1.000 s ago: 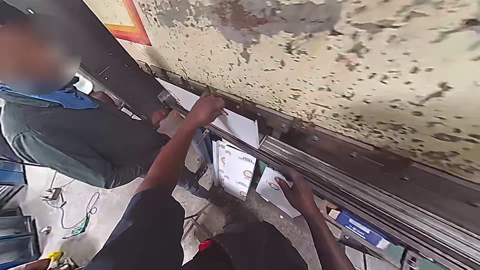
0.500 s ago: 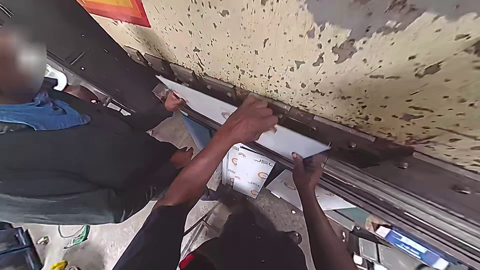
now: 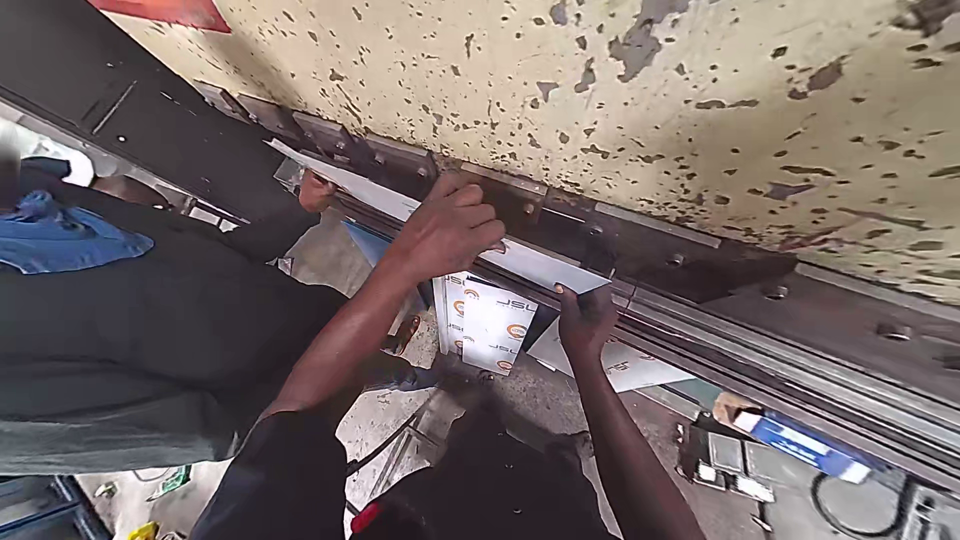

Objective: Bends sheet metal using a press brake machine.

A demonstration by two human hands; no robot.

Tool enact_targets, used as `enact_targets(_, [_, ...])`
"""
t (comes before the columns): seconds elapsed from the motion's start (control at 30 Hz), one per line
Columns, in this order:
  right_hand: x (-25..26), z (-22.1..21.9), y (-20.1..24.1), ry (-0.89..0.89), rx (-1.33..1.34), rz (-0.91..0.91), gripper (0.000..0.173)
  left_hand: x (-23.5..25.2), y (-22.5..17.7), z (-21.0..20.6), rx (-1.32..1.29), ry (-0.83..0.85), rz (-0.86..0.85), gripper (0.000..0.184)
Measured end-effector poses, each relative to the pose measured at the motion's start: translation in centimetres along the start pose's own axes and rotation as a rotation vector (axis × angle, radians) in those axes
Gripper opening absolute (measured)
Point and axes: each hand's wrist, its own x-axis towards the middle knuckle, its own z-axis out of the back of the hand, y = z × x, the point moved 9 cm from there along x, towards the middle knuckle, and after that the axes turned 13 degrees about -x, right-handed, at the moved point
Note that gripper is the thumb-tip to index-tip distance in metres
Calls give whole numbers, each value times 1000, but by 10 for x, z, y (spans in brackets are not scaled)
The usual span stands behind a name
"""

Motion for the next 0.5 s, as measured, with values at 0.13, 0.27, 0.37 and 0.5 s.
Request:
enact_targets(0.13, [0,1,-13,73,-6,15,24,-6,-7,-8,-9,-36,15,21])
enact_targets(0.27, [2,0,-20,109,0,32,29,-21,-13,-15,104,-156,191,21])
enact_targets(0.37, [5,2,-16,94,14,8,27,-19,-9,-17,95,-201,297,19])
enact_targets(0.5, [23,7,-14,23,-31,-54,21,5,9,-17,71,-235,311,25])
